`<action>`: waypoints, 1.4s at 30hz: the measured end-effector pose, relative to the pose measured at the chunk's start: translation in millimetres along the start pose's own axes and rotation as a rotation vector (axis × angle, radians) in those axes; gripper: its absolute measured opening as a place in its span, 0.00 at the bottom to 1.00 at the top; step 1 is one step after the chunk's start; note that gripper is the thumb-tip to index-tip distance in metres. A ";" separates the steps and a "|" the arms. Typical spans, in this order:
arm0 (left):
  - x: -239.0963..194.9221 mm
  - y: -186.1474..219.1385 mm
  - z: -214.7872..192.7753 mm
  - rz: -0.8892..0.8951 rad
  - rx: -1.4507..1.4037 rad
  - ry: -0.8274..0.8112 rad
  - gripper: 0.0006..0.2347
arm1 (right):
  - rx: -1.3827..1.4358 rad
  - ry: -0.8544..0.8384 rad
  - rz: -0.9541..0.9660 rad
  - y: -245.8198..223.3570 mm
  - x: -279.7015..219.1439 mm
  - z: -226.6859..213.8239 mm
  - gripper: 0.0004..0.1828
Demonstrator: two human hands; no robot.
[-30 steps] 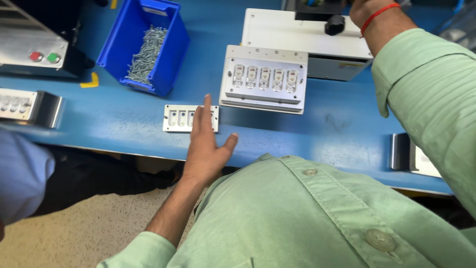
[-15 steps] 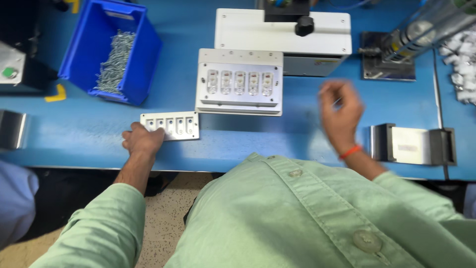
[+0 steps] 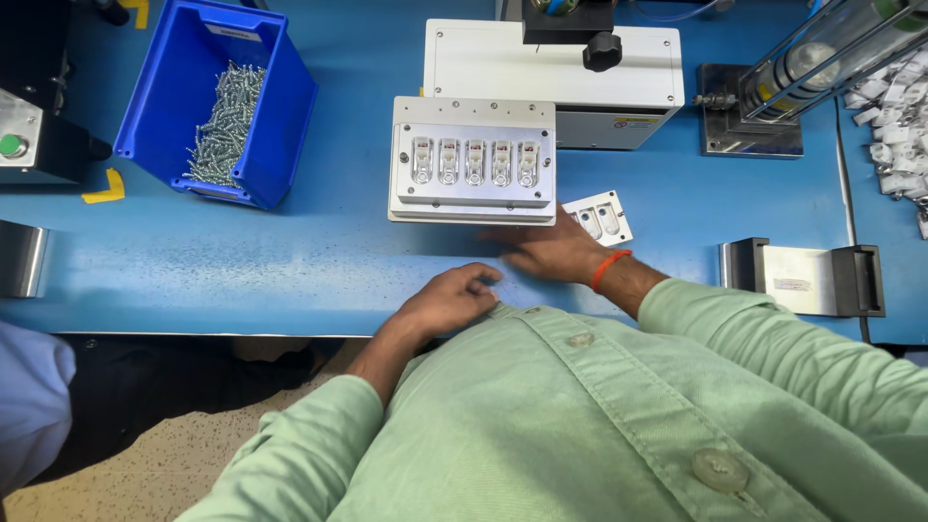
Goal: The person repeatedly picks small metal screws from a blue bin and places them into slots on a white fixture mounted under a press. They then remove the fixture, place it on the table, and repeat the cycle. A coworker's hands are visible nearby but not performing the main task.
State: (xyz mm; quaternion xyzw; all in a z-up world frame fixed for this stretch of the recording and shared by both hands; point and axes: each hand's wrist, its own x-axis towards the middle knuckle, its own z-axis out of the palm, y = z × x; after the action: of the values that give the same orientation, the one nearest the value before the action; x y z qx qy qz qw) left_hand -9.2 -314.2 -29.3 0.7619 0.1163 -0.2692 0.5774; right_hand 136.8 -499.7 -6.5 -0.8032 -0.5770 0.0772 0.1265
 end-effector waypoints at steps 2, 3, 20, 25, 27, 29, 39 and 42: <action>-15.5 3.5 -10.1 -0.031 -0.034 0.133 0.17 | 0.044 -0.038 0.163 9.1 -5.6 -9.6 0.28; -24.1 3.4 -15.3 -0.047 -0.054 0.196 0.16 | 0.065 -0.061 0.247 13.0 -12.9 -15.2 0.29; -114.9 -5.7 -97.5 -0.293 -0.074 0.819 0.09 | -0.355 -0.222 1.054 92.6 -142.1 -68.1 0.35; -111.9 -7.3 -159.2 0.172 0.140 1.255 0.05 | 0.078 -0.019 0.827 25.7 -122.5 -7.3 0.46; -105.5 -8.9 -197.5 0.445 0.286 1.319 0.03 | 0.143 -0.115 0.864 -3.8 -113.0 16.8 0.63; -92.0 -12.1 -235.0 0.475 0.304 1.341 0.02 | 0.105 -0.276 0.960 -20.5 -106.2 28.9 0.81; 15.1 -54.7 -345.6 0.163 1.093 0.811 0.20 | 0.179 -0.252 0.959 -27.7 -105.1 23.3 0.84; 25.1 -65.8 -346.8 0.151 0.791 0.874 0.13 | 0.191 -0.259 0.977 -28.2 -103.9 23.7 0.85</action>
State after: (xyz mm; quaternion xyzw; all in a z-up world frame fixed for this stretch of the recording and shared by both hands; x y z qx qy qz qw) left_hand 75.2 29.5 -31.5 0.9656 0.1797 0.0883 0.1659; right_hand 71.3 -586.8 -23.3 -0.9478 -0.1358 0.2783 0.0760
